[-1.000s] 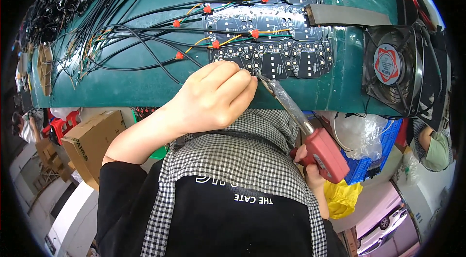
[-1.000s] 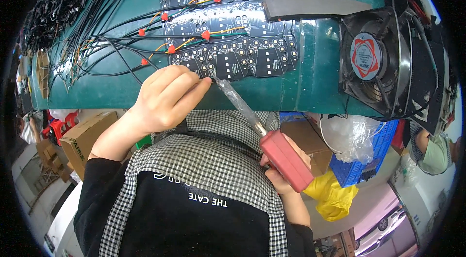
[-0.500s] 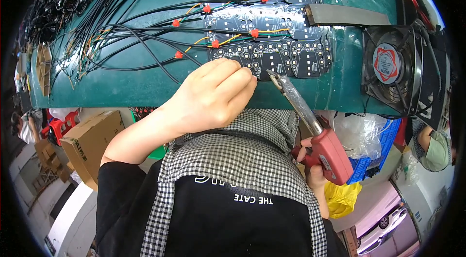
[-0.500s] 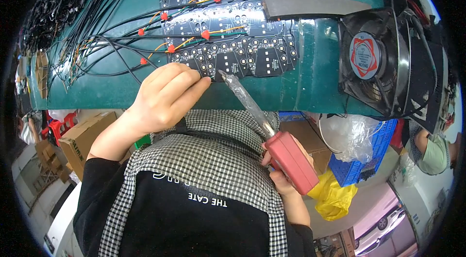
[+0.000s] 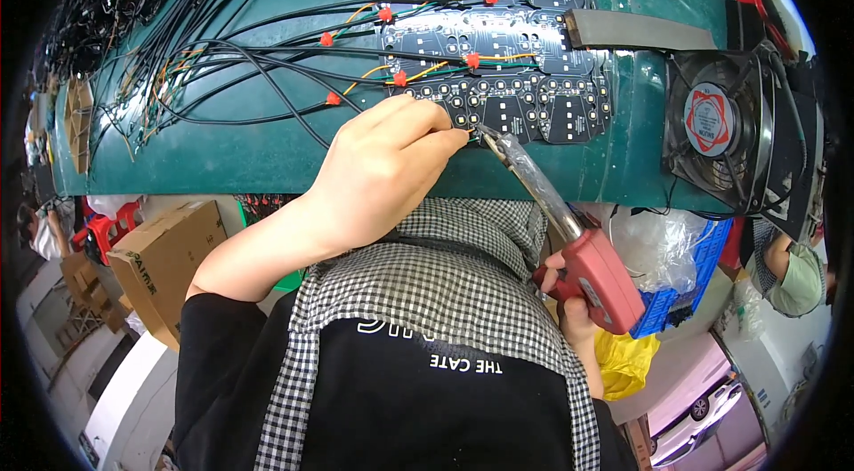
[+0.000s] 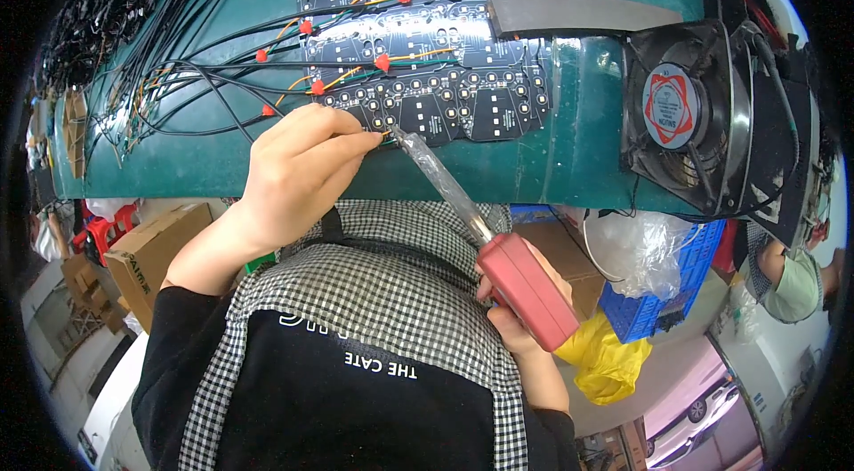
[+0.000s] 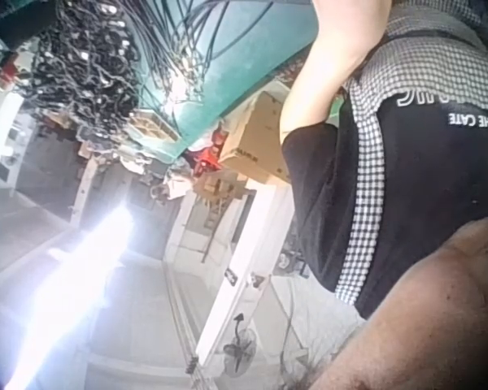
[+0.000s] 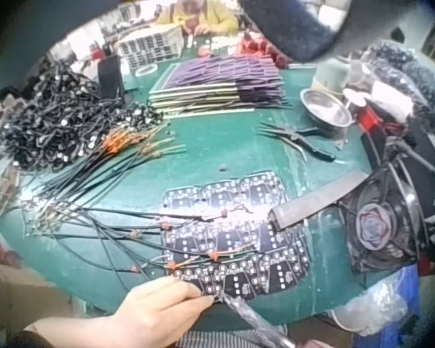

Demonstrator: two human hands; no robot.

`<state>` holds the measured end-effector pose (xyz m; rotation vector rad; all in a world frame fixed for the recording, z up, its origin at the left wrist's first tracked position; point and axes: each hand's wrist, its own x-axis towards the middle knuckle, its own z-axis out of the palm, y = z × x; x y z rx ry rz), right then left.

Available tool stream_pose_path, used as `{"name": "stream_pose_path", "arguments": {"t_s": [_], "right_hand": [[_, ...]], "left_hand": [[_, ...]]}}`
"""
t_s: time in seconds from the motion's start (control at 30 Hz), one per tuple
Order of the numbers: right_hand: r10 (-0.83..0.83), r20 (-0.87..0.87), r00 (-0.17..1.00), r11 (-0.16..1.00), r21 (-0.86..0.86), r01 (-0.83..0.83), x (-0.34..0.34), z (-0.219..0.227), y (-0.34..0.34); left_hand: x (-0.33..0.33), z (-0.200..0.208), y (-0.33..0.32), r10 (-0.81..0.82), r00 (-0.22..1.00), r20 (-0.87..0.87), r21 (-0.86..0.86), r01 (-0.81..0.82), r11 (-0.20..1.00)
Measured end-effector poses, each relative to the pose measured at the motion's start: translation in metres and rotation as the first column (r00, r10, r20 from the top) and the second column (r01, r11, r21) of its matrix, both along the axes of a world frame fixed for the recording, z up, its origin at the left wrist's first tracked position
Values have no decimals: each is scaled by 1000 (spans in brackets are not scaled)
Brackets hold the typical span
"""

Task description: The person takes wires and positions them onto circuit boards, then solders the wire connections onto the boards using a soldering gun.

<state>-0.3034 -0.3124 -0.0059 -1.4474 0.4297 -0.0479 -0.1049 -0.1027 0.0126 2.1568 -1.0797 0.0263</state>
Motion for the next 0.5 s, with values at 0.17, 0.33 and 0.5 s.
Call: {"name": "stream_pose_path", "arguments": {"t_s": [0.17, 0.33, 0.5], "right_hand": [[56, 67, 996, 992, -120, -48, -10, -13, -5], [184, 95, 978, 917, -374, -136, -24, -30, -15], [201, 118, 973, 889, -438, -131, -20, -29, -16]], "left_hand": [[-2, -2, 0, 6, 1000, 20, 26, -7, 1000], [-2, -3, 0, 0, 997, 71, 11, 0, 1000], [-1, -4, 0, -3, 997, 83, 25, 1, 1000]]}}
